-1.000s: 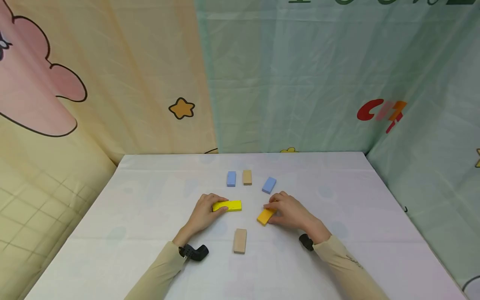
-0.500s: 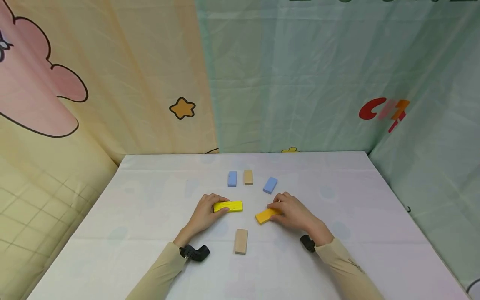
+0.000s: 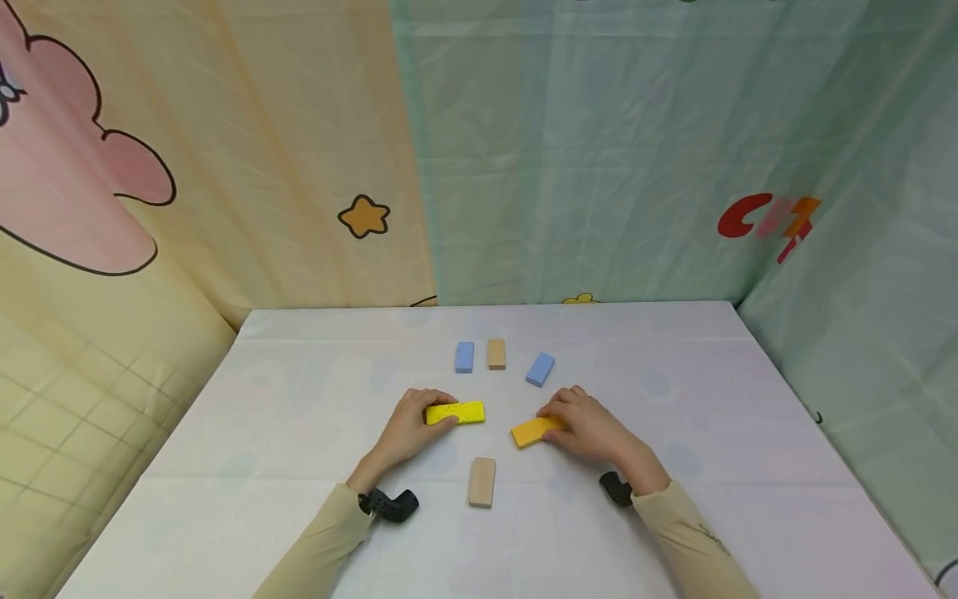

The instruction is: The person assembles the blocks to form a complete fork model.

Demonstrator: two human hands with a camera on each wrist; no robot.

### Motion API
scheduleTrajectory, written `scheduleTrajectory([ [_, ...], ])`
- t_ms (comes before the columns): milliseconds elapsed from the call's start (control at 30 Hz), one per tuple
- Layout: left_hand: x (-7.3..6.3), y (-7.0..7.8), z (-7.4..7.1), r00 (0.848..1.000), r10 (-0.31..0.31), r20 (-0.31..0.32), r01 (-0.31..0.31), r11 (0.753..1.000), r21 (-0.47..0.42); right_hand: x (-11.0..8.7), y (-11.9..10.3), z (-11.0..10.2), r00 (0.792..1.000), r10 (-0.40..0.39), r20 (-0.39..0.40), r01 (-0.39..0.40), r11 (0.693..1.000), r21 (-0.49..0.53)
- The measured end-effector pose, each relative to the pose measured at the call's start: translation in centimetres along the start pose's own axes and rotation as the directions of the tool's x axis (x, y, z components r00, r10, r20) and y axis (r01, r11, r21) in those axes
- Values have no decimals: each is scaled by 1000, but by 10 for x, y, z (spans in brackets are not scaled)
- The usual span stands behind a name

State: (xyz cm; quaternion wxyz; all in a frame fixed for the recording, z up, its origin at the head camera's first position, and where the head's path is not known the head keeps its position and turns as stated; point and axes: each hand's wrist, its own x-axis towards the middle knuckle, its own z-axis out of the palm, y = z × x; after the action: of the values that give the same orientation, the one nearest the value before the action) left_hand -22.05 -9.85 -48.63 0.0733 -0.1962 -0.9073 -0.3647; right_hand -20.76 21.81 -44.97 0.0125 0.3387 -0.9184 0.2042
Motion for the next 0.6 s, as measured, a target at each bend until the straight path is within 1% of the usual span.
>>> scheduleTrajectory([
  [133, 1, -1, -2, 1000, 12, 8, -12, 1000, -7, -1, -1, -1, 999, 34, 12, -35, 998, 48],
  [300, 2, 0, -5, 999, 2, 33, -1, 1000, -22, -2, -1, -2, 996, 88, 34, -91, 989, 118],
  [400, 2, 2, -7, 999, -3, 49, 5, 999, -37, -2, 0, -2, 993, 111, 47, -116, 983, 142],
  [500, 1, 4, -9, 998, -6, 68, 9, 999, -48, -3, 0, -3, 992, 115, 51, -122, 980, 156],
  [600, 1, 6, -10, 996, -18, 92, 23, 998, -56, -4, 1, -4, 993, 102, 50, -109, 980, 167],
])
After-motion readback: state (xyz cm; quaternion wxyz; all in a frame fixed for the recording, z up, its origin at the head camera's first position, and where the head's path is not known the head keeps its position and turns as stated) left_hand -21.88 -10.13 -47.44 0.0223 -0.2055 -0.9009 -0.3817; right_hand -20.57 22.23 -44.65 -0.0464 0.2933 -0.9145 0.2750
